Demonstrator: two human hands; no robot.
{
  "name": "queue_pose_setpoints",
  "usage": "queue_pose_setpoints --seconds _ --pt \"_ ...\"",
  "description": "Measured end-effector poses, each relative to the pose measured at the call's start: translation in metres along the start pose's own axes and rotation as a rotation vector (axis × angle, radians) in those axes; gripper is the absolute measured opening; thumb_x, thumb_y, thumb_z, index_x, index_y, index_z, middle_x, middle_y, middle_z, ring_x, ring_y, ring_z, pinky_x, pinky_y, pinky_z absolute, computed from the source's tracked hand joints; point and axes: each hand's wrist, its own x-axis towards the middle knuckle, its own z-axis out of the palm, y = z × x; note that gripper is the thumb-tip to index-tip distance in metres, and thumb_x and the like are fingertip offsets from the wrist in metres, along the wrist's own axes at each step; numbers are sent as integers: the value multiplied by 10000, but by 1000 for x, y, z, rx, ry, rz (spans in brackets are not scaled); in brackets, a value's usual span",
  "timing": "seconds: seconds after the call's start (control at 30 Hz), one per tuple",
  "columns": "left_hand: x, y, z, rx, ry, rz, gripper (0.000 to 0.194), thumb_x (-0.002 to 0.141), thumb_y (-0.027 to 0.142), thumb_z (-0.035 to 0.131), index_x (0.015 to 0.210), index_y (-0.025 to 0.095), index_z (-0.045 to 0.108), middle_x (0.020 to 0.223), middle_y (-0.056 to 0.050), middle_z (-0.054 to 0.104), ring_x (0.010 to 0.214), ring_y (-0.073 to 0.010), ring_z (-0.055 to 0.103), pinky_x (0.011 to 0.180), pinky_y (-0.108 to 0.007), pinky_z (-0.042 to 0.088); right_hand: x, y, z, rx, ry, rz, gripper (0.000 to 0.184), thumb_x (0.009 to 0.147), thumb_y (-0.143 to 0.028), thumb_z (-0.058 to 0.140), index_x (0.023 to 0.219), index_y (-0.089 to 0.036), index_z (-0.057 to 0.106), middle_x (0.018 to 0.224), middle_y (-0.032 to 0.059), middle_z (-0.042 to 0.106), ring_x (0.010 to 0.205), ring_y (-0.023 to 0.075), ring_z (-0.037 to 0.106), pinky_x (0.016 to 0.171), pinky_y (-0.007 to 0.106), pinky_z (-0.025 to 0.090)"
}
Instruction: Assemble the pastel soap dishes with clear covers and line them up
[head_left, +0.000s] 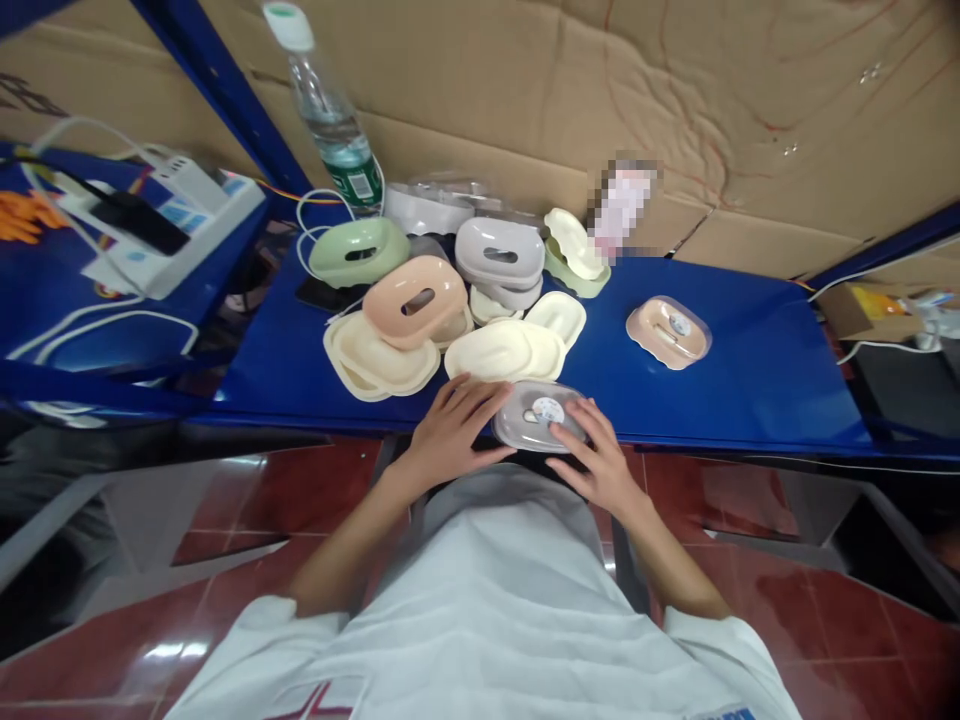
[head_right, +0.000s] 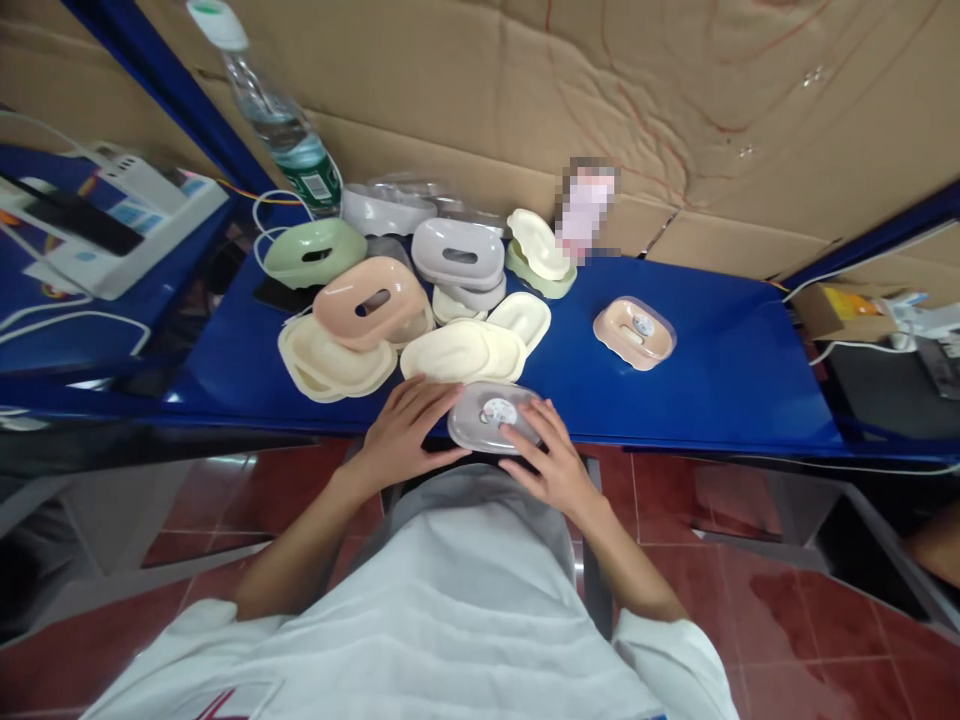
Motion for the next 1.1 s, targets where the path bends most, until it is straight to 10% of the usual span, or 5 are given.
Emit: queue_pose_setpoints --seconds 0.33,0.47,0.73,1.1 --pt "-3 -3 -1 -52 -67 -80 819 936 546 816 1625 258 478 1459 -136 684 1400 -351 606 1251 -543 445 15 14 -24 -13 -200 -135 540 1025 -256 735 1547 -321 614 1541 84 664 1565 323 505 1281 619 487" --pt "-1 -4 -2 -78 -64 -48 772 932 522 832 1597 290 516 1451 -131 672 1377 -339 608 1224 -537 468 21 13 -26 -16 -197 -137 464 1030 -228 717 1475 -348 663 1537 47 674 1596 342 456 1323 779 270" --pt "-1 -5 -2 -72 -36 -21 477 983 455 788 1408 286 652 1474 -120 669 1384 -319 614 1202 -528 495 25 10 -23 47 -270 -182 600 997 -82 543 1537 -335 607 1616 40 604 1644 317 372 1339 724 295" --pt "1 -3 1 -18 -30 -32 573 973 492 792 1481 286 625 1472 -121 690 1367 -326 642 1211 -524 489 6 21 -1 -50 -167 -43 536 1012 -284 754 1525 -352 613 1645 92 557 1638 359 375 1288 666 435"
